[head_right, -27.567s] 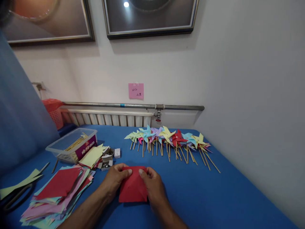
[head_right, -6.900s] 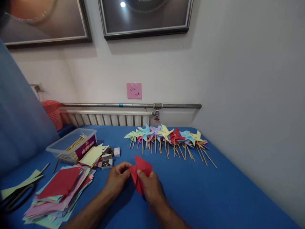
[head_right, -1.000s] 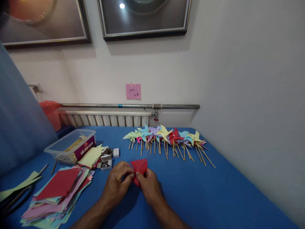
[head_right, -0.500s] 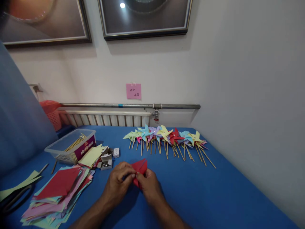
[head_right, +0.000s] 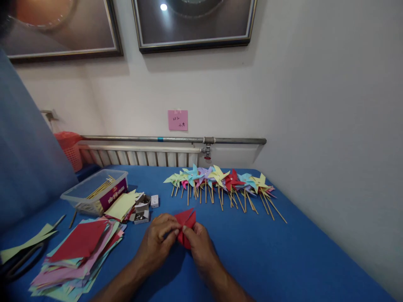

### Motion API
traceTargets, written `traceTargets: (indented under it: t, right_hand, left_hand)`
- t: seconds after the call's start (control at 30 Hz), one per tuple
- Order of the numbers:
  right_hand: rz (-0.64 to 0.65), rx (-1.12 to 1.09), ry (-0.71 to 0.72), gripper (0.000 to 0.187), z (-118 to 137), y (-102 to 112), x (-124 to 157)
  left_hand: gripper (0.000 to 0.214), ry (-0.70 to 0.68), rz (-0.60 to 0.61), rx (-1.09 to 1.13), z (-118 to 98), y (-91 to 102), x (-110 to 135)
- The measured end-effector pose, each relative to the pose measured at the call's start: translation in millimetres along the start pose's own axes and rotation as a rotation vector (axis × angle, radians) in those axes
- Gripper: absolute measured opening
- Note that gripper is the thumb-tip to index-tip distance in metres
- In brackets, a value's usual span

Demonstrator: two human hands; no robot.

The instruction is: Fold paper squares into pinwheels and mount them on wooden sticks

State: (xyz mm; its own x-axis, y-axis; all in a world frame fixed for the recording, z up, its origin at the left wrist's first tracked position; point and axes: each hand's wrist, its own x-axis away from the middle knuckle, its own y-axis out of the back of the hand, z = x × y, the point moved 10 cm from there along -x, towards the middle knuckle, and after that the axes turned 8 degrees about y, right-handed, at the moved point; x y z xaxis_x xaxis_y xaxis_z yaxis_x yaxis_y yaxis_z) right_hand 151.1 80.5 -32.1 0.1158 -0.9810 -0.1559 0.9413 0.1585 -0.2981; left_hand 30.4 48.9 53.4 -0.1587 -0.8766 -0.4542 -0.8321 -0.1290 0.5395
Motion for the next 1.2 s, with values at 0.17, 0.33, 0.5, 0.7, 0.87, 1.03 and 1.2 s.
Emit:
traceTargets:
  t: [0.17,0.33,0.5,0.7,0.87,1.03,1.2]
  right_hand:
    - [0.012,-0.047,0.0,0.049,2,-2,0]
    - [-0.053,-0.008,-0.005,0.045,-7,12,-9]
    - [-0.095,0.089,0.025,0.038,-3,23,-13]
    - [-0.106,0.21,0.049,0.03,9,20,-9]
    - [-0.038,0.355,0.074,0.028,16,9,-5]
    - [0.03,0.327,0.07,0.032,19,-2,-2]
    - [-0.002,0.33,0.064,0.031,15,4,-3]
  left_hand:
    - [0.028,-0.011,-0.012,-0.069,-2,0.0,0]
    - [0.026,-0.001,-0.034,-0.019,-2,2.3,0]
    - [0.019,0.187,-0.136,0.188,16,15.1,-4]
    - [0.034,0.676,-0.001,0.622,68,-15.7,-2]
    - [0.039,0.714,0.104,0.892,69,-35.7,-1]
    - [0.039,0.686,0.14,0.979,61,-34.3,-1]
    - [0.047,0.68,0.084,1.045,60,-28.3,1]
